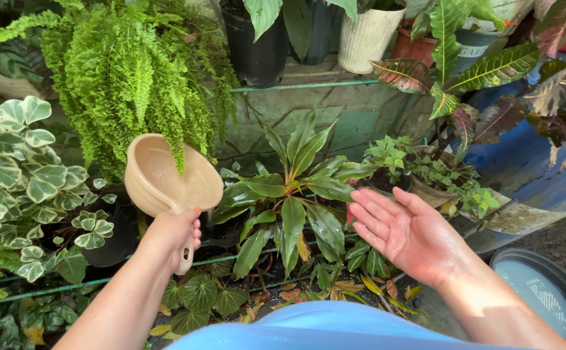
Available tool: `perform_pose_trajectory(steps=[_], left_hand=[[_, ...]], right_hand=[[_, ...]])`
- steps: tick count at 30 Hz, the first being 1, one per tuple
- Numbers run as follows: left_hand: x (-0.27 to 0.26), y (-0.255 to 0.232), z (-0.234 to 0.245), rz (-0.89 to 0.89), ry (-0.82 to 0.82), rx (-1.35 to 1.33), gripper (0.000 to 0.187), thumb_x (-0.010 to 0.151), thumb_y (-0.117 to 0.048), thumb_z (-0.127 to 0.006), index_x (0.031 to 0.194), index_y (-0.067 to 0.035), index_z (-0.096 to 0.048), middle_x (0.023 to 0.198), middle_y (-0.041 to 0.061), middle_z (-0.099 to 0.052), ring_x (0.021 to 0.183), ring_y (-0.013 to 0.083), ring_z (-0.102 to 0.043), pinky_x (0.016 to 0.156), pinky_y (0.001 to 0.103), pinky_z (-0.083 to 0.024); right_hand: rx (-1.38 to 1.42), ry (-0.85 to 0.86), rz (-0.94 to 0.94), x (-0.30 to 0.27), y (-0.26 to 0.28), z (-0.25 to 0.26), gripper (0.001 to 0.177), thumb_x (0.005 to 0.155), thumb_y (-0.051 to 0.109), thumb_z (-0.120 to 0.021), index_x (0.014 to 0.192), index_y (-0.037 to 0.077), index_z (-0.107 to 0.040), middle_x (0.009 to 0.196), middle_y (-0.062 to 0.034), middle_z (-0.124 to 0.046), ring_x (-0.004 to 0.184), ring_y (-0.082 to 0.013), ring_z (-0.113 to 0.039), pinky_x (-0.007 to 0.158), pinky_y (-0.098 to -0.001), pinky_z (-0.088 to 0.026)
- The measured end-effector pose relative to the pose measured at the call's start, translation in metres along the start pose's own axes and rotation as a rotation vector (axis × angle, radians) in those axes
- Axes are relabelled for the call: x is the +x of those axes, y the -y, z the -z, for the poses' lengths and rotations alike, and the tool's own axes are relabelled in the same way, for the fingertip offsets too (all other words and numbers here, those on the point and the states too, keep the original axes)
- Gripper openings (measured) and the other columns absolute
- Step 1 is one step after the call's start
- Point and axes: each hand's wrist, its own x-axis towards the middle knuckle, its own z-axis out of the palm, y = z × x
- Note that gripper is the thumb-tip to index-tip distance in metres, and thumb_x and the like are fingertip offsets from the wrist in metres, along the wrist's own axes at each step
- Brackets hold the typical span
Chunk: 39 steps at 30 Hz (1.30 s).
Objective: The person waters various potted plants by hand using a small bowl to pour water onto the soil of each plant in turn.
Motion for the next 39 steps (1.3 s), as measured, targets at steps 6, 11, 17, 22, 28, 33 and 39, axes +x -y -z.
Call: perform_pose_trajectory(steps=[6,11,17,22,28,33,39], left_hand=[[-0.005,-0.020,0.007,0.089,0.177,-0.332,0.017,0.099,-0.018,-0.060,0.088,-0.008,-0.052,0.063,-0.003,-0.050,0.049,0.0087,-0.044,0.043,0.025,-0.041],[-0.035,-0.033,0.003,0.111,0.184,-0.427,0.018,0.099,-0.023,-0.062,0.094,-0.008,-0.054,0.062,-0.005,-0.047,0.048,0.0044,-0.042,0.040,0.020,-0.034],[-0.062,-0.034,0.007,0.131,0.165,-0.457,0.025,0.097,-0.031,-0.065,0.094,-0.008,-0.054,0.062,-0.004,-0.048,0.048,0.0039,-0.042,0.040,0.019,-0.033],[-0.083,-0.021,0.015,0.111,0.146,-0.399,0.025,0.096,-0.030,-0.066,0.092,-0.008,-0.056,0.063,-0.004,-0.048,0.049,0.0043,-0.042,0.040,0.020,-0.034],[-0.108,-0.007,0.019,0.102,0.082,-0.337,0.026,0.097,-0.031,-0.065,0.093,-0.007,-0.057,0.064,-0.002,-0.049,0.050,0.0059,-0.042,0.041,0.021,-0.035],[-0.129,0.008,0.013,0.086,0.097,-0.337,0.026,0.096,-0.032,-0.064,0.093,-0.007,-0.058,0.061,-0.002,-0.048,0.046,0.0084,-0.039,0.039,0.023,-0.034],[-0.170,0.013,0.000,0.067,0.107,-0.363,0.019,0.097,-0.025,-0.064,0.093,-0.008,-0.058,0.060,-0.003,-0.049,0.046,0.0071,-0.042,0.041,0.023,-0.036]], right_hand=[[0.055,-0.001,-0.011,0.007,0.002,0.013,0.054,0.104,0.035,-0.038,0.143,0.001,-0.055,0.137,-0.0070,-0.068,0.123,-0.0211,-0.065,0.106,-0.0399,-0.048],[0.101,0.120,-0.058,0.021,0.002,0.028,0.046,0.104,0.033,-0.045,0.136,0.004,-0.061,0.113,-0.0026,-0.074,0.102,-0.0147,-0.070,0.096,-0.0379,-0.052],[0.077,0.132,-0.073,0.027,-0.004,0.026,0.040,0.102,0.029,-0.050,0.132,0.007,-0.065,0.101,0.0015,-0.076,0.087,-0.0101,-0.071,0.086,-0.0347,-0.055],[0.084,0.147,-0.101,0.026,-0.011,0.020,0.036,0.102,0.027,-0.051,0.131,0.008,-0.064,0.095,0.0012,-0.078,0.081,-0.0085,-0.071,0.082,-0.0332,-0.055],[0.071,0.223,-0.142,0.020,-0.010,0.016,0.036,0.101,0.026,-0.051,0.128,0.007,-0.066,0.090,0.0001,-0.077,0.077,-0.0101,-0.070,0.081,-0.0329,-0.056],[-0.252,0.118,-0.036,0.017,-0.013,0.012,0.044,0.102,0.031,-0.048,0.134,0.004,-0.061,0.114,-0.0036,-0.071,0.099,-0.0169,-0.067,0.091,-0.0366,-0.053],[-0.487,0.176,-0.094,0.031,-0.026,-0.007,0.046,0.099,0.029,-0.050,0.136,0.004,-0.059,0.139,-0.0088,-0.065,0.119,-0.0230,-0.063,0.099,-0.0404,-0.052]])
